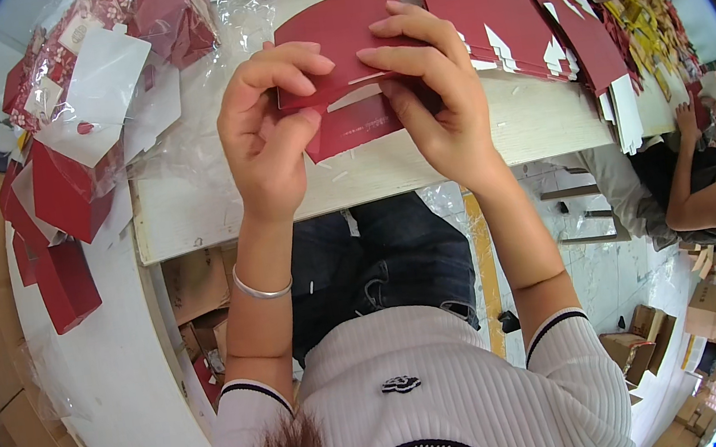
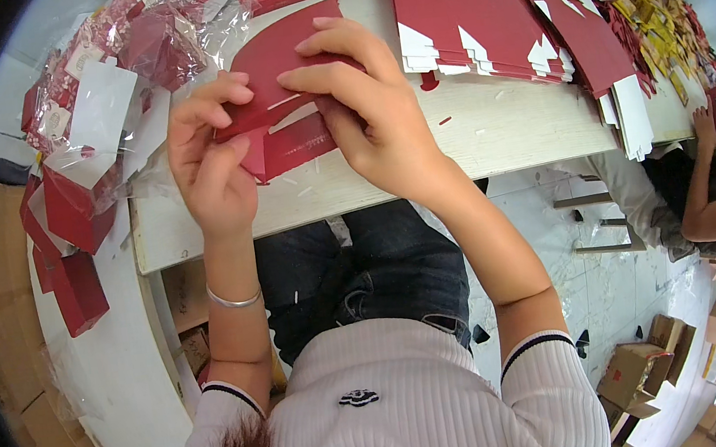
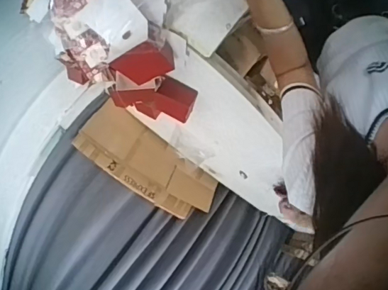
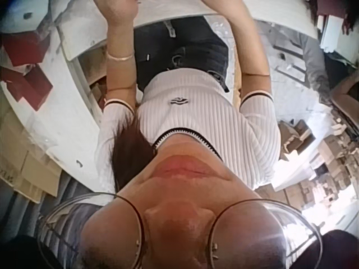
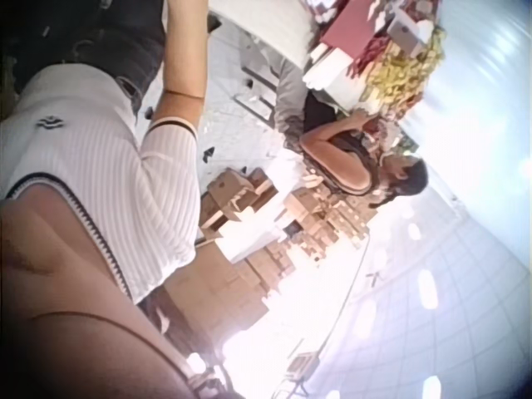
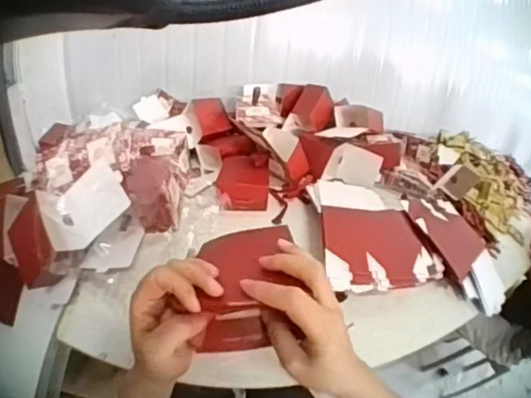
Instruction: The person folds red paper envelopes and inserts small red paper strips into them. The person handles each envelope one at a time, folds the flaps, and places the finished items on the table.
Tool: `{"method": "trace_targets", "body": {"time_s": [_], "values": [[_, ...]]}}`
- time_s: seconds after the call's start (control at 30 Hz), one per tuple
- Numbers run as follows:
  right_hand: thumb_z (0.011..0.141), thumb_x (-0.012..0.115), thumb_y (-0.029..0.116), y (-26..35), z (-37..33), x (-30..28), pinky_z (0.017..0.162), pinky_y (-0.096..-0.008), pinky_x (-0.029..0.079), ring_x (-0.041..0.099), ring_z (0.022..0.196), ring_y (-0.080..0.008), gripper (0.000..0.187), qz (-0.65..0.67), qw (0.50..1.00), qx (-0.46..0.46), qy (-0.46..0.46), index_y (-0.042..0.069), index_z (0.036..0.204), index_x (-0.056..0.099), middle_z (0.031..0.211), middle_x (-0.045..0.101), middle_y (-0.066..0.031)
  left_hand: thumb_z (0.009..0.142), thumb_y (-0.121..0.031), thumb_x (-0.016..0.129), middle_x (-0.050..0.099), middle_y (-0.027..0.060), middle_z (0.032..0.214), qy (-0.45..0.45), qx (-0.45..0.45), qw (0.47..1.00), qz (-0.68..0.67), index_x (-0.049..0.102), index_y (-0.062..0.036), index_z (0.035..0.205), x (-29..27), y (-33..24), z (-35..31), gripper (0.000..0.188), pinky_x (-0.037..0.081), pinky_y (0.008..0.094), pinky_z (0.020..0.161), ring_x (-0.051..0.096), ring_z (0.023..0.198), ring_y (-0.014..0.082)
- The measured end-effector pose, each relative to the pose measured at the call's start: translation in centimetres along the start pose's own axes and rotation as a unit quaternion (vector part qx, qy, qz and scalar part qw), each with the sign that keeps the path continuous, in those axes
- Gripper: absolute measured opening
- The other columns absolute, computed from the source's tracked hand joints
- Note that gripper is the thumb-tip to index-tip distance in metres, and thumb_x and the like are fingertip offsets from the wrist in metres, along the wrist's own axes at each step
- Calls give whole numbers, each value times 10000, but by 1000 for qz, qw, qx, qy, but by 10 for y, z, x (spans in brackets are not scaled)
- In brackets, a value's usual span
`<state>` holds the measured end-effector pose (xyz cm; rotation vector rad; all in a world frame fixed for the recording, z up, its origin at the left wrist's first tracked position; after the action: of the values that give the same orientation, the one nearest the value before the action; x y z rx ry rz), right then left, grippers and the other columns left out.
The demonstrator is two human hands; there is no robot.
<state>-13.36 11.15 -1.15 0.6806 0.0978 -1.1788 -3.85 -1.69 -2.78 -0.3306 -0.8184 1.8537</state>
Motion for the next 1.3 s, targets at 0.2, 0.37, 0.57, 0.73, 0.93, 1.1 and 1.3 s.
{"method": "trace_targets", "body": {"time_s": [0.2,0.37,0.57,0.73,0.93,1.1,1.3], "values": [[591,533,-147,4,-4,2,917,-376,371,421,1129,-327,381,30,999,3,-20,56,899,626,1066,491,-120,836,-136,439,464,105,1158,-146,-132,978,-71,430,-21,1106,-1,-2,-4,293,304,291,957,457,1055,176],[646,588,22,9,-5,-7,944,-440,331,399,1145,-367,261,51,997,-58,6,41,902,633,1107,477,-161,892,-278,451,423,97,1214,-106,-330,927,-143,274,-25,1282,-9,-4,-7,498,331,282,950,427,1123,166],[775,555,95,-6,-15,2,991,-402,268,344,1202,-260,569,205,965,96,-131,34,1292,326,1250,391,-136,744,-87,650,384,123,1239,-43,-237,969,-62,31,-60,1358,-10,-1,-1,872,405,326,903,434,1118,217],[720,630,34,-17,-28,-8,1023,-348,241,298,1245,-241,707,306,907,276,84,58,1327,268,1312,347,-122,684,-21,690,382,116,1246,-10,-163,985,-56,-40,-116,1366,-10,-2,-5,1004,405,359,912,441,1118,232],[701,675,158,-27,-35,-25,1035,-401,219,265,1270,-250,777,261,944,197,51,75,1340,240,1368,280,-116,607,-62,769,383,109,1222,53,-159,980,107,104,-71,1342,-15,8,-28,992,416,351,903,437,1109,210],[738,645,247,-23,-18,-27,1017,-382,248,338,1218,-253,723,297,936,184,40,80,1327,261,1273,394,-134,597,-82,784,358,107,1237,64,-209,975,45,103,-68,1328,-9,10,-44,1000,417,353,904,421,1120,213],[700,558,-26,-12,1,-20,840,-336,427,554,927,-258,247,174,981,59,55,8,936,625,948,592,-109,710,-225,705,354,122,1261,80,-52,965,246,196,-12,1308,-10,4,-31,813,355,323,932,390,1147,218]]}}
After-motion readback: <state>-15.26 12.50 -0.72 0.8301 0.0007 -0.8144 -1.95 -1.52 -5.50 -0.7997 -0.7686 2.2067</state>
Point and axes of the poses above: each hand's wrist, its own z-axis towards the middle knuckle, its own x-axis out of the palm, y = z × x, the point moved 2 cm from there along z, towards the middle knuckle
